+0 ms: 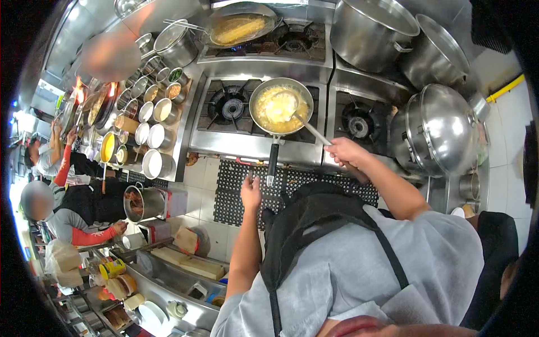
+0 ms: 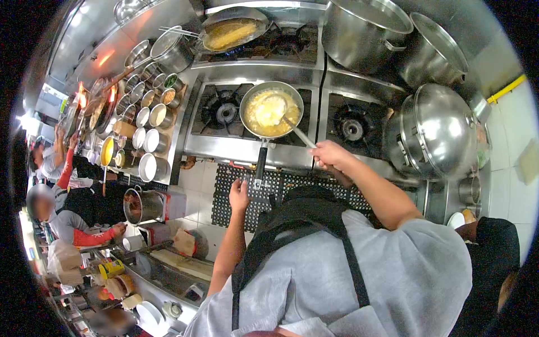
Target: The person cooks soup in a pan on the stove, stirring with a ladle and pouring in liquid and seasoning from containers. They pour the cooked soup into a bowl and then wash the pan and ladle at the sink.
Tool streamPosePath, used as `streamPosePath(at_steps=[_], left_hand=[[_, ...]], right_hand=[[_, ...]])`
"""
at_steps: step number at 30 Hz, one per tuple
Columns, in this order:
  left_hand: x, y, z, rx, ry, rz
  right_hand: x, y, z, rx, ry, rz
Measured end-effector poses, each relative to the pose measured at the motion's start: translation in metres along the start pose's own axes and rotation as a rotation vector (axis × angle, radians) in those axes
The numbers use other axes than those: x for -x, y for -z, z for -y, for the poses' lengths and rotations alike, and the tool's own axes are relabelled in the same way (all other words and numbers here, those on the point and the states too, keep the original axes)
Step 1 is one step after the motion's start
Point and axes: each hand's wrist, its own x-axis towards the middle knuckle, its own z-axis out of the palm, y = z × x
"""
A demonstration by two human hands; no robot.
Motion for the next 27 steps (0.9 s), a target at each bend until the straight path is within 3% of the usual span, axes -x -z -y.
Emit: streamPosePath(at_steps=[5, 8, 10, 13, 18, 20, 21, 22, 23, 24, 26, 27], left_hand=[[0.035, 0.045, 0.126, -0.284, 0.209, 0.050], [0.083, 0.075, 0.213, -0.462, 0.424, 0.086], [0.110, 0.099, 0.231, -0.540, 0.588, 0.102], [0.132, 0.118, 0.262, -0.484, 0.623, 0.031], [0.160, 0.146, 0.256, -0.367, 0.540, -0.055], [0.157, 0.158, 0.243, -0.340, 0.511, -0.115], [0.161, 0.171, 0.243, -0.358, 0.504, -0.132], [0.167, 0.188, 0.247, -0.374, 0.504, -0.155], [0.175, 0.207, 0.254, -0.384, 0.516, -0.193], [0.182, 0.227, 0.262, -0.393, 0.525, -0.230], [0.203, 0.267, 0.279, -0.498, 0.540, -0.324], [0.214, 0.293, 0.284, -0.597, 0.543, -0.379]], right_hand=[[0.001, 0.013, -0.012, 0.594, 0.194, -0.172], [0.012, 0.001, -0.015, 0.707, 0.359, -0.385], [0.004, -0.007, -0.019, 0.728, 0.341, -0.476], [-0.033, -0.025, -0.045, 0.723, 0.423, -0.655], [-0.087, -0.058, -0.076, 0.834, 0.368, -0.776], [-0.108, -0.063, -0.098, 0.866, 0.483, -0.820], [-0.113, -0.069, -0.094, 0.758, 0.298, -0.797], [-0.112, -0.074, -0.100, 0.816, 0.395, -0.817], [-0.125, -0.069, -0.107, 0.864, 0.302, -0.815], [-0.146, -0.055, -0.132, 0.898, 0.390, -0.858], [-0.110, -0.084, -0.075, 1.118, 0.000, -0.807], [-0.110, -0.092, -0.068, 1.166, 0.093, -0.899]])
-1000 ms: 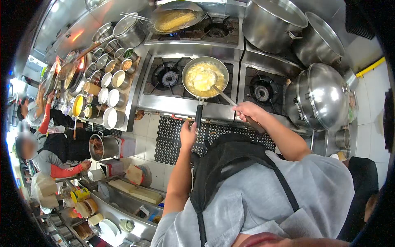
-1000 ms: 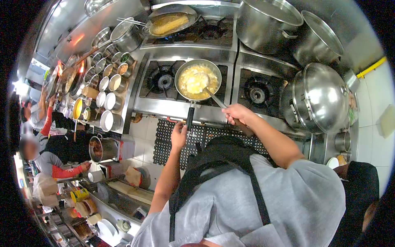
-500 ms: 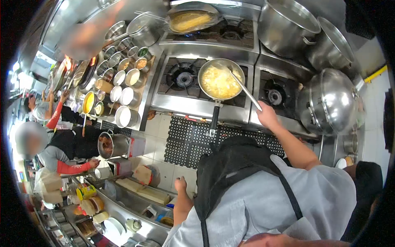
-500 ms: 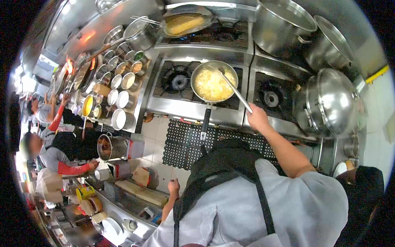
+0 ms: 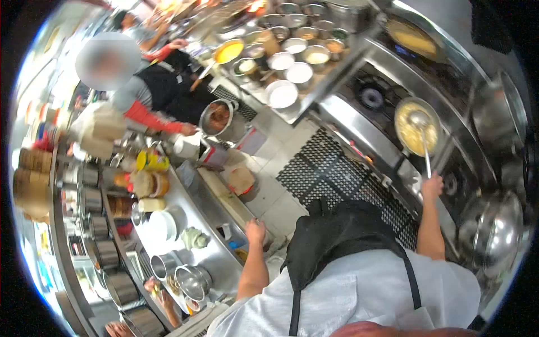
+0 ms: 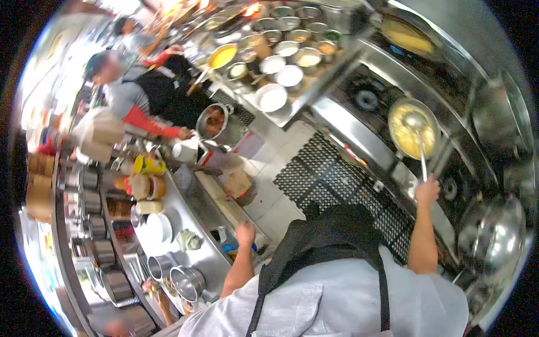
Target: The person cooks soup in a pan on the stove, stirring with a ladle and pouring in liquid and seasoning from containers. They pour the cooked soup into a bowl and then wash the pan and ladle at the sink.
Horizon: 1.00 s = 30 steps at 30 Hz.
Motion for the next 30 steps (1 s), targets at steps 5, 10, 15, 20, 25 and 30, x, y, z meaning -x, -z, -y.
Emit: streamPosePath(at_steps=[5, 10, 15, 20, 25, 30], left_hand=[[-0.020, 0.066, 0.082, -0.294, 0.002, -0.207], [-0.026, 0.072, 0.128, -0.353, -0.488, 0.002], [-0.026, 0.073, 0.123, -0.290, -0.525, 0.013], [-0.027, 0.066, 0.134, -0.245, -0.484, 0.025], [-0.031, 0.068, 0.130, -0.219, -0.487, 0.051], [-0.032, 0.067, 0.136, -0.245, -0.488, 0.068]], right_hand=[[0.082, 0.090, 0.141, -0.640, 0.556, -0.181], [0.165, -0.033, 0.246, -0.886, 0.598, 0.571], [0.079, -0.242, 0.286, -1.274, -0.721, 0.453], [0.015, -0.321, 0.284, -1.548, -1.363, 0.039], [0.033, -0.289, 0.275, -1.653, -1.262, 0.019], [0.029, -0.310, 0.267, -1.642, -1.193, 0.072]])
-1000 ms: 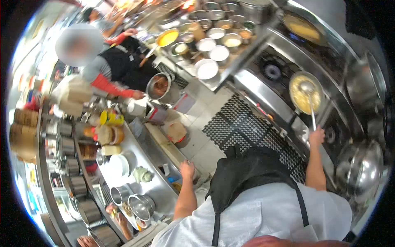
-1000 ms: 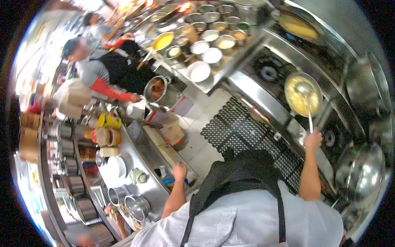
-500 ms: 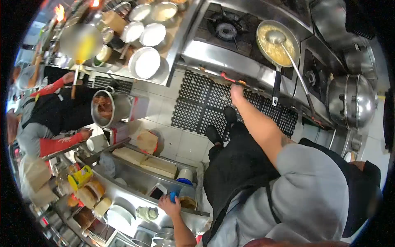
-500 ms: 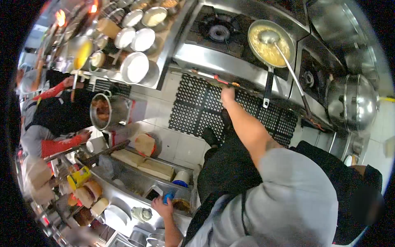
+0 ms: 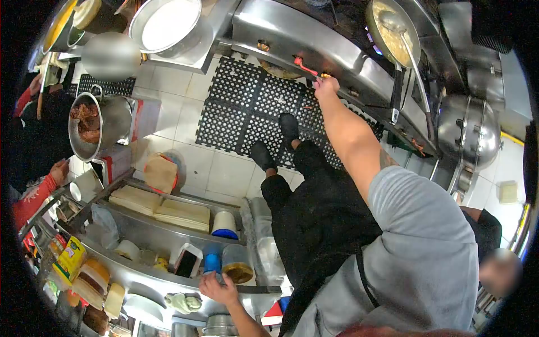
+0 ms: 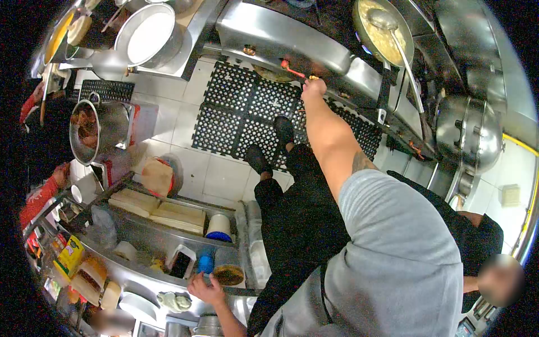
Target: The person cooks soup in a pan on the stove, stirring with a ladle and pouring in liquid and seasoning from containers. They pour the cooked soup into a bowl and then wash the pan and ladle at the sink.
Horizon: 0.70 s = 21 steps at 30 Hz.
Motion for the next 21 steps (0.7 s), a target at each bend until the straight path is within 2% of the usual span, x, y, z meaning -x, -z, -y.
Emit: streamPosePath(at_steps=[4, 7, 8, 9, 10, 12, 13, 14, 15, 17, 19, 21], left_hand=[[-0.001, 0.002, 0.000, 0.019, -0.003, -0.012], [0.000, 0.002, 0.000, 0.050, -0.020, -0.039], [-0.001, 0.001, 0.000, 0.054, -0.032, -0.061], [0.000, 0.001, 0.001, 0.057, -0.024, -0.043], [0.003, 0.001, 0.002, 0.055, -0.015, -0.035], [0.005, 0.001, 0.005, 0.037, -0.009, -0.068], [0.004, 0.002, 0.005, 0.051, -0.014, -0.085], [0.004, 0.003, 0.002, 0.049, -0.008, -0.101], [0.005, 0.007, 0.001, 0.046, 0.003, -0.109], [0.007, 0.013, 0.000, 0.078, 0.014, -0.135], [0.008, 0.014, -0.001, 0.088, 0.019, -0.151], [0.012, 0.014, -0.001, 0.071, 0.011, -0.149]], right_hand=[[-0.009, 0.003, -0.003, 0.002, 0.005, 0.027], [-0.009, 0.012, -0.004, -0.023, -0.061, 0.175], [-0.007, 0.012, -0.006, -0.055, -0.077, 0.114], [0.025, 0.015, -0.001, -0.006, -0.055, 0.083], [-0.017, 0.029, -0.018, 0.014, -0.090, 0.192], [0.001, 0.052, -0.031, 0.388, -0.073, 0.235], [0.037, 0.068, -0.022, 0.826, 0.104, 0.536], [0.075, 0.084, -0.013, 1.447, 0.562, 0.759], [0.120, 0.099, -0.001, 1.685, 1.024, 0.855], [0.189, 0.123, 0.041, 1.497, 1.476, 1.113], [0.244, 0.138, 0.106, 1.304, 1.522, 1.097], [0.238, 0.156, 0.174, 1.150, 1.736, 0.852]])
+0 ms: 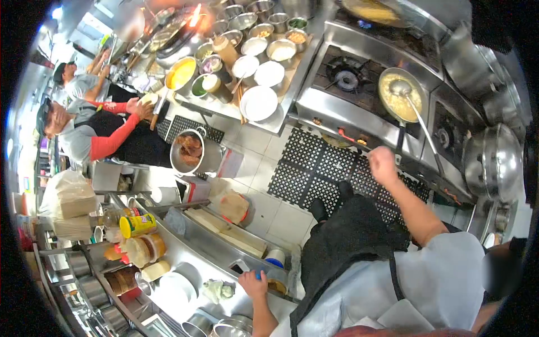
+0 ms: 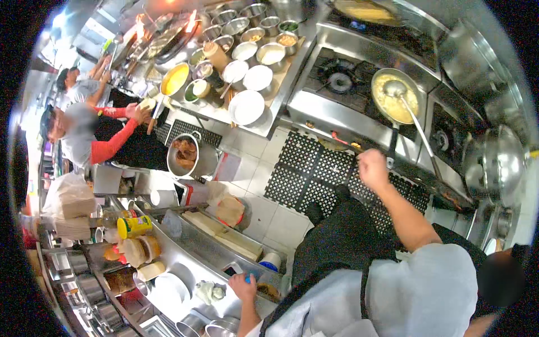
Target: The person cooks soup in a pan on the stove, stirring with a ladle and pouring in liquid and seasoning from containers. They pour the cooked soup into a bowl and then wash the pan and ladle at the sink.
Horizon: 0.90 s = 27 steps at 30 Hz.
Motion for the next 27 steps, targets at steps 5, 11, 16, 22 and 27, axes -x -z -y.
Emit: streamPosePath(at_steps=[5, 11, 16, 22, 27], left_hand=[[0.006, -0.005, -0.004, -0.113, 0.047, 0.043], [-0.049, -0.040, -0.050, 0.061, 0.479, 0.217], [-0.146, -0.089, -0.241, 0.272, 0.148, 0.408], [-0.194, -0.060, -0.529, 0.580, -0.268, 0.392], [-0.205, -0.138, -0.641, 0.605, -0.195, 0.260]], right_hand=[[0.025, 0.131, -0.104, 0.590, -0.396, -0.265], [0.072, 0.123, -0.222, 0.291, -0.845, 0.262], [0.078, 0.103, -0.258, 0.065, -0.691, 0.126], [0.064, 0.123, -0.266, 0.137, -0.677, 0.237], [0.041, 0.152, -0.256, 0.142, -0.716, 0.380]])
